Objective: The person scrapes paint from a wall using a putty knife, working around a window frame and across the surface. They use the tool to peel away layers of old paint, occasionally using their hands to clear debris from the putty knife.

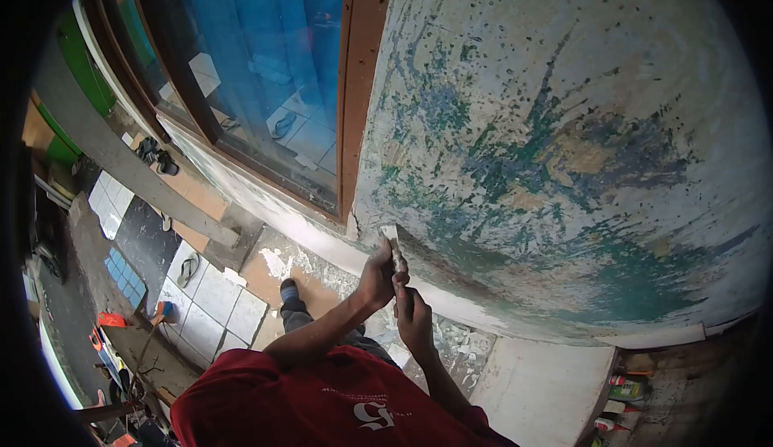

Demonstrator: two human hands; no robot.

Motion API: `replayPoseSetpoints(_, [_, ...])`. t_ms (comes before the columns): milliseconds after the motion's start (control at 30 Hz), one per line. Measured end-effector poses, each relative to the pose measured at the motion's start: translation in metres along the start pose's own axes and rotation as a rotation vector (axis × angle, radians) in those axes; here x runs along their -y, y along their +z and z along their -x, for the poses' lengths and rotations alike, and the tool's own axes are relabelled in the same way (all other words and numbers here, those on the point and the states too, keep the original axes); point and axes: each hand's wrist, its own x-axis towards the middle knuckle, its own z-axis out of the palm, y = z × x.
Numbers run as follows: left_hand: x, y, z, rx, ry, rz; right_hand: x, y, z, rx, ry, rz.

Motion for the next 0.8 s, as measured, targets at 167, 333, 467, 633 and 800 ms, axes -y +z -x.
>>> replayPoseSetpoints(167, [0.012, 0.007, 0.005, -0.01, 0.07, -0.141, -0.015, -0.003, 0.012, -0.054, 0.079, -0.043])
replayPoseSetpoints(333, [0.016, 0.001, 0.001, 0.062, 0.089, -0.13, -0.023, 0.002, 0.009, -0.086, -0.041, 0.063])
replayPoseSetpoints(467, [0.019, 0.014, 0.004, 0.057, 0.169, -0.228, -0.012, -0.012, 0.011, -0.065, -0.054, -0.062])
replayPoseSetpoints(633, [-0.013, 0.015, -0.003, 0.022, 0.252, -0.121, -0.003, 0.0, -0.027, 0.02, -0.267, 0.17])
replayPoseSetpoints(800, [0.02, 0.015, 0.023, -0.023, 0.056, -0.177, -0.017, -0.014, 0.024, -0.002, 0.03, -0.025])
